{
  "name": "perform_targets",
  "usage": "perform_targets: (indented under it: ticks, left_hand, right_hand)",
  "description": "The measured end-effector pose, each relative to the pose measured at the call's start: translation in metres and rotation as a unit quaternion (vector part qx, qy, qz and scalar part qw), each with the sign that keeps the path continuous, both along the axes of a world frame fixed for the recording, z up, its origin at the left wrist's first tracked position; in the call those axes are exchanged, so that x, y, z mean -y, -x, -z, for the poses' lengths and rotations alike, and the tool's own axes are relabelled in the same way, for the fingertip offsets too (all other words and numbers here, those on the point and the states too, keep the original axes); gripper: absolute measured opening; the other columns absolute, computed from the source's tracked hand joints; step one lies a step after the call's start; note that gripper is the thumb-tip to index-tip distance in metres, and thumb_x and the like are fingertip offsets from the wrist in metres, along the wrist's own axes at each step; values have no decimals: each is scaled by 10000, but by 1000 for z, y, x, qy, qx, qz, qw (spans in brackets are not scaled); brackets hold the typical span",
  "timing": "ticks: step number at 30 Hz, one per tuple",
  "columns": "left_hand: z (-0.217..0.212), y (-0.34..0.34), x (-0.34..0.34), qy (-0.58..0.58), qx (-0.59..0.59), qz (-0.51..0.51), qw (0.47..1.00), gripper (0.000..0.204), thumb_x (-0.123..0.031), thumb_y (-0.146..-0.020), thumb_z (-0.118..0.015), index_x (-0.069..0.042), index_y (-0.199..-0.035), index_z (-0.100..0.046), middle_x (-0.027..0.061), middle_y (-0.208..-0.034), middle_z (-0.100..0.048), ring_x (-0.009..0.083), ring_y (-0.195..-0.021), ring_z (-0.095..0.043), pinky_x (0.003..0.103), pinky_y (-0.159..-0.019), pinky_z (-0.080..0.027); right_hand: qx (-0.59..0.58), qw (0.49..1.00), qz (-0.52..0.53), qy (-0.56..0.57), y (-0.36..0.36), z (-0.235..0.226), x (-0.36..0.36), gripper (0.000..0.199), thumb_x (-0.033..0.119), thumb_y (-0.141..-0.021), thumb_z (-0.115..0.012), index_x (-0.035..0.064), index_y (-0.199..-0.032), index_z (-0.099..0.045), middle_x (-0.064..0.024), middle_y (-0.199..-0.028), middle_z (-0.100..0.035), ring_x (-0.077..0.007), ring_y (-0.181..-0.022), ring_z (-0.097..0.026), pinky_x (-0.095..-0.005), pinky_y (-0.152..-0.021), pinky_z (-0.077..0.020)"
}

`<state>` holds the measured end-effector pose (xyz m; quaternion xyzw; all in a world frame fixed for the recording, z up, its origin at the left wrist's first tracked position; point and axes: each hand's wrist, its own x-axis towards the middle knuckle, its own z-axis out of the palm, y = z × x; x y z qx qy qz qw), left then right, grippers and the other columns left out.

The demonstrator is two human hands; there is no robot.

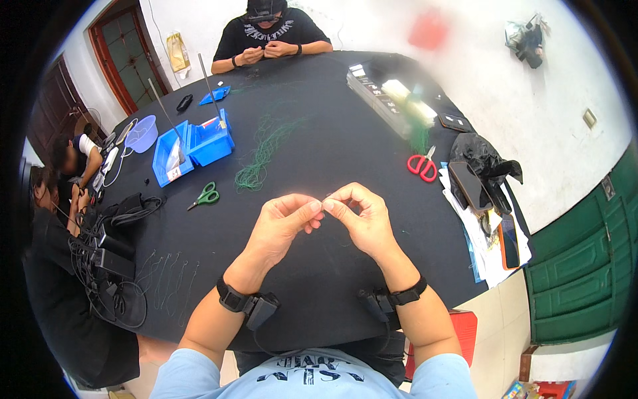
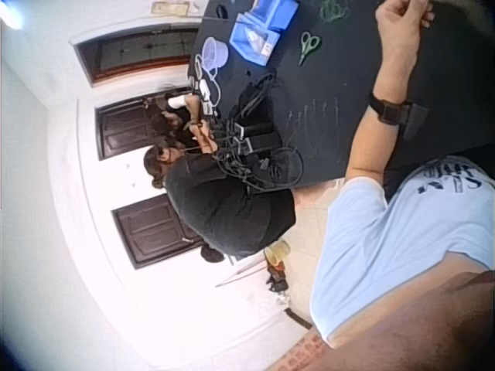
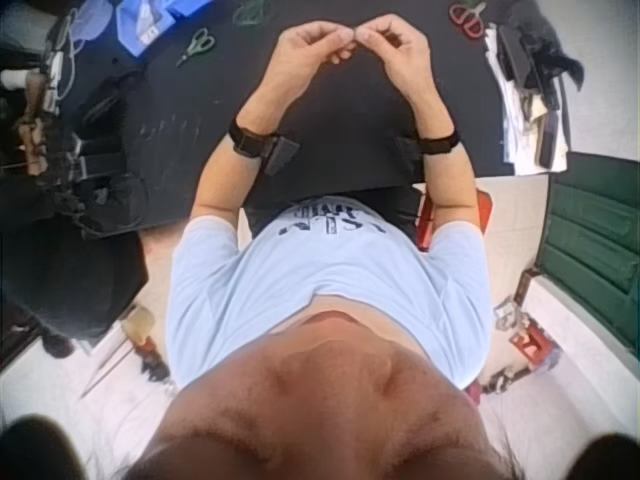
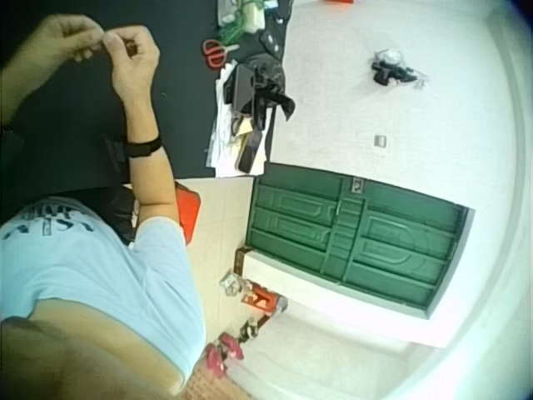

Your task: The person attaches a small hook and a swivel to a fishing line by hand, pulling the line to test the knots.

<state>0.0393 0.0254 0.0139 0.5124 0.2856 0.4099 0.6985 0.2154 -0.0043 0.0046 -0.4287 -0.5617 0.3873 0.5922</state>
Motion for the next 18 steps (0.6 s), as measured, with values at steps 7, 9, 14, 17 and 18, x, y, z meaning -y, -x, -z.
perform_targets:
  ticks: [7, 9, 14, 17, 18]
  left_hand:
    - [-3, 3, -5, 2, -25, -22, 999, 141, -161, -851, -704, -33, -908, -683, 29, -775, -651, 77, -677, -561, 207, -620, -435]
    - [-5, 7, -7, 0, -36, -21, 999, 135, -158, -848, -704, -36, -901, -683, 23, -765, -646, 70, -665, -549, 201, -613, -428]
    - [-9, 14, -11, 0, -53, 4, 999, 124, -144, -833, -715, -28, -852, -675, 6, -731, -612, 54, -634, -508, 199, -592, -407]
    - [-9, 15, -13, 5, -56, 8, 998, 110, -120, -822, -716, -22, -835, -669, 1, -714, -595, 50, -618, -481, 197, -578, -393]
    - [-9, 16, -14, 7, -58, 9, 998, 110, -120, -822, -716, -22, -835, -669, 1, -714, -595, 50, -618, -481, 197, -578, -393]
  right_hand:
    - [88, 979, 144, -113, -22, 3, -7, 93, 128, -945, -573, 43, -909, -586, 1, -832, -556, -86, -754, -522, -237, -689, -433]
    - [-44, 983, 155, -91, -36, -2, -11, 120, 159, -976, -534, 52, -938, -574, -15, -864, -587, -90, -730, -539, -230, -675, -440]
    - [-334, 935, 117, 7, -71, -8, -12, 177, 220, -1001, -483, 55, -993, -546, -95, -951, -649, -144, -640, -594, -274, -646, -510]
    - [-422, 898, 120, 27, -89, -4, -15, 176, 197, -1007, -457, 48, -954, -535, -82, -886, -630, -162, -650, -593, -305, -681, -549]
    - [-449, 889, 92, -8, -95, -2, -16, 178, 193, -1007, -454, 47, -933, -526, -68, -845, -605, -161, -667, -590, -305, -681, -549]
